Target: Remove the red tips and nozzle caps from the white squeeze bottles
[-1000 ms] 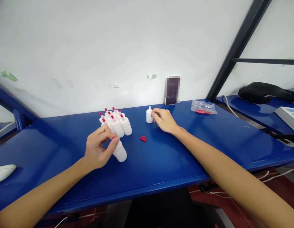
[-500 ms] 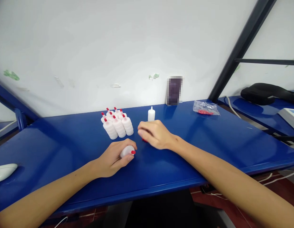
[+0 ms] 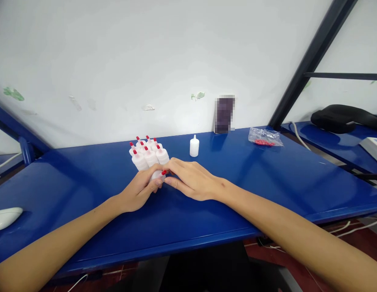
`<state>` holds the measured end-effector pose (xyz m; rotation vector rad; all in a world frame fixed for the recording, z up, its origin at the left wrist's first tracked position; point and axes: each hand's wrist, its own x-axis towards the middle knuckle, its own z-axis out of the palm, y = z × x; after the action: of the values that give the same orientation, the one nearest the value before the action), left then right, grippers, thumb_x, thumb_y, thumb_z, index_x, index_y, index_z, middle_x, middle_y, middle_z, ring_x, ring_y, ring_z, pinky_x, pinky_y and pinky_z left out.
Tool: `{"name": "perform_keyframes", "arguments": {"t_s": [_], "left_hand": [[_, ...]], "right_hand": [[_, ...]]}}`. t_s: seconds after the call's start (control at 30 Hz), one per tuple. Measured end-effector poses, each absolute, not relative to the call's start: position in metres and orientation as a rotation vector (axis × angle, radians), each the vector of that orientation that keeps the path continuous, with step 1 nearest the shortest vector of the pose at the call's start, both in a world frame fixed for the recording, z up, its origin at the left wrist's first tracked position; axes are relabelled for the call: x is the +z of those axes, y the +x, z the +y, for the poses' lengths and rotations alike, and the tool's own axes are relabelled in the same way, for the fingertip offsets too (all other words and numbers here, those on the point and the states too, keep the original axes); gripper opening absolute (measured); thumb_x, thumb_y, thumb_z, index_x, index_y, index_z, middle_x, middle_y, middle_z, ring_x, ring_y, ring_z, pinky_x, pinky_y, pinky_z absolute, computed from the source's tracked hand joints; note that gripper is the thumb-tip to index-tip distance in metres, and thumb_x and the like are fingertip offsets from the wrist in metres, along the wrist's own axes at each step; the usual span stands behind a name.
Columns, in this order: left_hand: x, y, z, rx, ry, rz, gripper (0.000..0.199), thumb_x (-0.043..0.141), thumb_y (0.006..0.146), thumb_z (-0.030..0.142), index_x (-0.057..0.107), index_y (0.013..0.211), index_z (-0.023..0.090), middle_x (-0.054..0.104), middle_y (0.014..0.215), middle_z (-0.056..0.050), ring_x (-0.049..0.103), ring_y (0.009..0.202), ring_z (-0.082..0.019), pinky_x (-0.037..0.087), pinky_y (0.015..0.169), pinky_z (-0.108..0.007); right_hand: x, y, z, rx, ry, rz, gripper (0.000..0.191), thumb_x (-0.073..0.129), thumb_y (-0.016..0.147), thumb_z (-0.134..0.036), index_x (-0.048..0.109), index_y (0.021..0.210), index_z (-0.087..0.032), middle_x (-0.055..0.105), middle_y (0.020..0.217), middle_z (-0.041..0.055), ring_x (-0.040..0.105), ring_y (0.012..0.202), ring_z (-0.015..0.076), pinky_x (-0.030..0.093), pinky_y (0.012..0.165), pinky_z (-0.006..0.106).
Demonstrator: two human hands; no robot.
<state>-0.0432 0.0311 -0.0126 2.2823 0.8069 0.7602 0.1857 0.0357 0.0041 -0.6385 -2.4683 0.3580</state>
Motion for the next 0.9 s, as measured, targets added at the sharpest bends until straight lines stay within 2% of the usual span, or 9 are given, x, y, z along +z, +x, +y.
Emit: {"name": "perform_keyframes", "arguments": {"t_s": [0.1,0.37,0.47,0.6,0.7,0.8,0.9], "left_hand": [[-0.012,-0.044,0.032,0.732,2.306,0.77,0.031,0.04,0.104,0.043,0.054,0.115,0.018,0.056,0.08,0.001,0.049,0.069,-0.014,0.039,0.067,-0.026],[-0.007,-0.039,0.027,0.664,2.421,0.819,0.022,0.044,0.102,0.037,0.051,0.096,0.017,0.051,0.072,0.003,0.04,0.06,-0.011,0.033,0.059,-0.025],[-0.008,-0.038,0.026,0.676,2.468,0.814,0.018,0.043,0.101,0.033,0.052,0.097,0.018,0.053,0.07,0.004,0.04,0.057,-0.011,0.033,0.057,-0.024],[-0.012,-0.037,0.025,0.748,2.706,0.843,0.013,0.047,0.096,0.026,0.056,0.1,0.019,0.063,0.078,0.002,0.051,0.061,-0.012,0.036,0.058,-0.024],[-0.014,-0.036,0.023,0.76,2.861,0.834,0.014,0.051,0.093,0.026,0.058,0.103,0.019,0.068,0.083,0.001,0.055,0.061,-0.013,0.036,0.057,-0.024],[-0.014,-0.035,0.022,0.743,2.9,0.773,0.014,0.051,0.095,0.029,0.059,0.101,0.019,0.065,0.075,0.002,0.053,0.058,-0.012,0.035,0.054,-0.024],[-0.013,-0.035,0.021,0.73,2.92,0.709,0.015,0.051,0.095,0.03,0.059,0.101,0.019,0.063,0.074,0.002,0.053,0.058,-0.012,0.035,0.054,-0.024]], "right_hand": [[0.005,0.186,0.037,0.348,-0.636,-2.495,0.021,0.039,0.105,-0.037,0.049,0.113,-0.021,0.057,0.099,0.0045,0.054,0.079,0.0155,0.044,0.073,0.03],[0.004,0.181,0.035,0.076,-0.524,-2.564,0.019,0.034,0.103,-0.025,0.046,0.089,-0.02,0.052,0.082,0.0027,0.041,0.066,0.0148,0.037,0.064,0.029],[0.004,0.179,0.033,0.222,-0.542,-2.552,0.022,0.035,0.103,-0.026,0.042,0.083,-0.021,0.049,0.076,-0.0007,0.038,0.062,0.0127,0.033,0.061,0.027],[0.007,0.185,0.038,0.562,-0.642,-2.383,0.032,0.032,0.104,-0.031,0.036,0.074,-0.021,0.042,0.066,-0.0036,0.037,0.058,0.0109,0.031,0.058,0.025],[0.01,0.199,0.051,0.61,-0.745,-2.298,0.036,0.032,0.102,-0.03,0.033,0.067,-0.021,0.038,0.061,-0.0038,0.036,0.057,0.011,0.03,0.058,0.026],[0.01,0.216,0.067,0.5,-0.957,-2.487,0.025,0.042,0.095,-0.023,0.042,0.07,-0.019,0.045,0.062,-0.0036,0.039,0.058,0.011,0.028,0.061,0.027],[0.006,0.224,0.077,0.41,-1.183,-2.65,0.022,0.048,0.094,-0.029,0.051,0.074,-0.019,0.052,0.062,-0.0027,0.043,0.057,0.0115,0.026,0.06,0.027]]}}
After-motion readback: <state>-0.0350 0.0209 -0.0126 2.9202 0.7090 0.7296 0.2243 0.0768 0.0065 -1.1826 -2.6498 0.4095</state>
